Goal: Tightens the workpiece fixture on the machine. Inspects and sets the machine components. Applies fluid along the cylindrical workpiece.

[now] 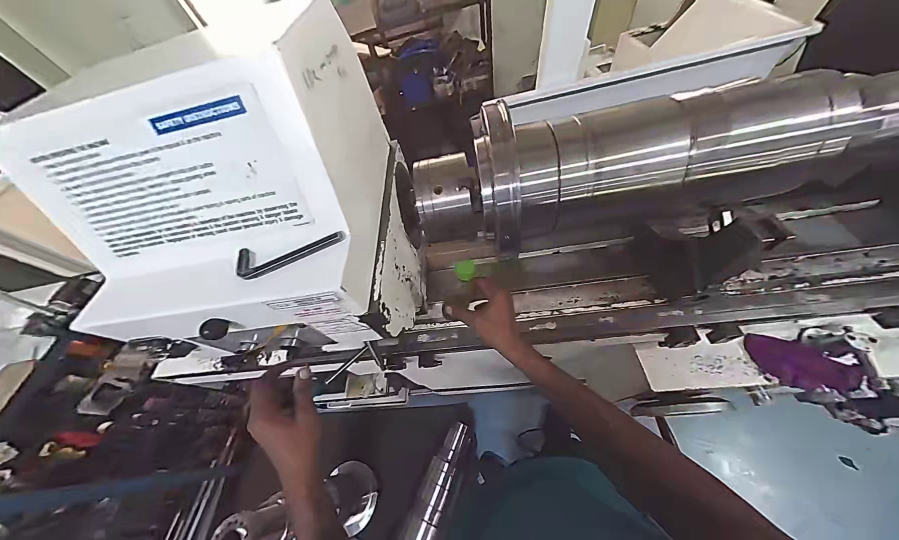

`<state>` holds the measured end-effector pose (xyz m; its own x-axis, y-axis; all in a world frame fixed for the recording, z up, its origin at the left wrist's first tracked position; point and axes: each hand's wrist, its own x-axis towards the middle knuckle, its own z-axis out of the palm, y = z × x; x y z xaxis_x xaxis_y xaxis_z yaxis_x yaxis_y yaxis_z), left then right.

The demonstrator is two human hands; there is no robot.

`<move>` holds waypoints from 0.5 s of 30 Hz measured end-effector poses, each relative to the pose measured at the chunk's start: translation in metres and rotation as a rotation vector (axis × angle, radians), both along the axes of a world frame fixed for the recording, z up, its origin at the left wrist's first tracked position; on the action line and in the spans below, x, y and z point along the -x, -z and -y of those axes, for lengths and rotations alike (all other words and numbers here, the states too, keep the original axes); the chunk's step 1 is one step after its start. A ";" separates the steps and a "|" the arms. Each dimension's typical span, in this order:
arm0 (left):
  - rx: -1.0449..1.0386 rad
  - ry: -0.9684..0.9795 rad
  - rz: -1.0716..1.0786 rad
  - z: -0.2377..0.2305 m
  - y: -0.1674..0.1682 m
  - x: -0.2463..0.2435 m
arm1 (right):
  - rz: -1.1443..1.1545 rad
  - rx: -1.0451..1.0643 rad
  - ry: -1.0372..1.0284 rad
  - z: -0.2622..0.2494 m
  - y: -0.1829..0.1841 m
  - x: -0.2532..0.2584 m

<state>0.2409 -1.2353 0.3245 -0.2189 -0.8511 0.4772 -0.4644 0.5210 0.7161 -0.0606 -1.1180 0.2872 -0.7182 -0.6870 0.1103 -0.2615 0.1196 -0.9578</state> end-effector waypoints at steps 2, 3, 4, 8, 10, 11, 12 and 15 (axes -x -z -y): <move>-0.033 -0.020 -0.026 -0.017 0.012 -0.012 | -0.093 -0.070 0.014 0.024 0.019 -0.011; -0.066 -0.025 -0.042 -0.027 0.019 -0.019 | -0.119 -0.110 0.016 0.034 0.028 -0.013; -0.098 -0.031 -0.047 -0.036 0.027 -0.027 | -0.128 -0.158 0.019 0.042 0.036 -0.013; -0.199 -0.061 0.066 -0.072 0.067 -0.066 | -0.121 -0.338 0.006 0.058 0.056 -0.010; -0.241 -0.073 0.117 -0.084 0.088 -0.085 | -0.144 -0.341 -0.010 0.061 0.058 -0.008; -0.258 -0.068 0.118 -0.089 0.098 -0.092 | -0.157 -0.359 -0.017 0.061 0.058 -0.008; -0.274 -0.064 0.111 -0.092 0.105 -0.096 | -0.162 -0.387 -0.024 0.061 0.058 -0.007; -0.298 -0.039 0.099 -0.092 0.106 -0.093 | -0.138 -0.443 -0.023 0.054 0.050 -0.009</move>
